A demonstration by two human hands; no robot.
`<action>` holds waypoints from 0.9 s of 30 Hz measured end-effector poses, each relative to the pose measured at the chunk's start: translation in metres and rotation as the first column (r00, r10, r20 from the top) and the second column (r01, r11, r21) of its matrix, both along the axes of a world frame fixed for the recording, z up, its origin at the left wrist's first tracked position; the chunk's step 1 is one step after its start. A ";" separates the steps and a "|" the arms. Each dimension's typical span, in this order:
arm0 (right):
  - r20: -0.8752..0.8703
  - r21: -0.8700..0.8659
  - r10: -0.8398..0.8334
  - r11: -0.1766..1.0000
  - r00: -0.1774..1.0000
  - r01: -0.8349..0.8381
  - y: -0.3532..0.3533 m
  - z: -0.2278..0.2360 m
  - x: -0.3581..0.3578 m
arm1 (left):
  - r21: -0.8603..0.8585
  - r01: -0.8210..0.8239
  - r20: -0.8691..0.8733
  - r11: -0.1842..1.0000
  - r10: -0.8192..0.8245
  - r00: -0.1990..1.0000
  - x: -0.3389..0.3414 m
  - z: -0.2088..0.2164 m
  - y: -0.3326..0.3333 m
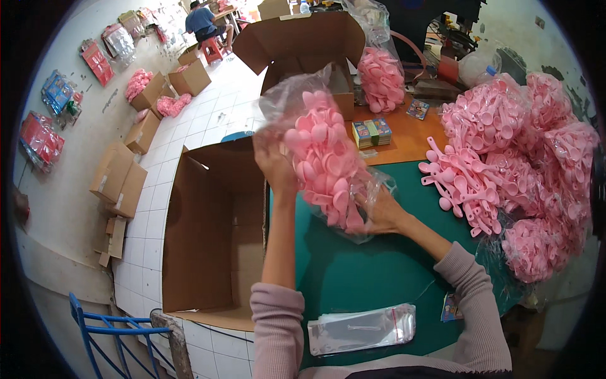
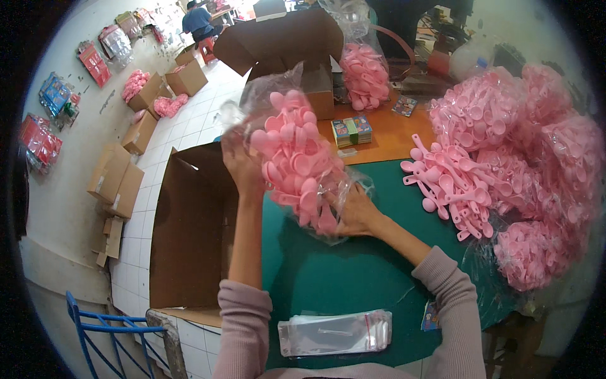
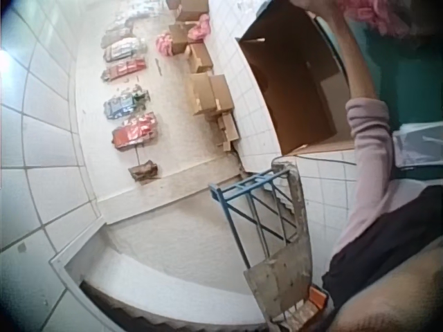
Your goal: The person unpacks pink plastic spoons from a clear plastic bag and places them on a green table. They repeatedly pick up spoons, separate them, and arrange them on the table. The person also handles small colorful cards and a stack of clear plastic bags.
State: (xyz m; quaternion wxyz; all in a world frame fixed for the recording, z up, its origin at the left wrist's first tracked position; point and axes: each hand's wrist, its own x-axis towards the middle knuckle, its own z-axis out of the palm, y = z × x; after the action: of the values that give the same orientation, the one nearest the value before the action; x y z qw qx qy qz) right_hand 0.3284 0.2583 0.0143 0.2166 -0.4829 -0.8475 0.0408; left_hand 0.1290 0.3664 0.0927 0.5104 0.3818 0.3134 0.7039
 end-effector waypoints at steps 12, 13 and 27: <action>0.007 -0.096 -0.051 0.994 0.999 0.051 -0.046 0.019 0.004 | 0.181 -0.140 -0.729 0.973 0.228 0.646 -0.018 -0.111 -0.005; 0.024 -0.033 -0.055 0.998 0.998 0.056 -0.043 0.016 0.000 | 0.190 -0.108 -0.716 0.976 0.213 0.665 -0.018 -0.116 -0.008; 0.275 -0.052 -0.072 0.995 0.959 0.090 -0.070 0.017 -0.009 | 0.204 -0.112 -0.712 0.973 0.226 0.665 -0.013 -0.111 -0.018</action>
State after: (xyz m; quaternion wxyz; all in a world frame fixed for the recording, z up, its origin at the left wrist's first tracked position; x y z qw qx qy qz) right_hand 0.3192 0.1880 0.0315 0.0840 -0.5249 -0.8470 -0.0080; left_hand 0.1159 0.3486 -0.0181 0.2467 0.6350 0.4738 0.5580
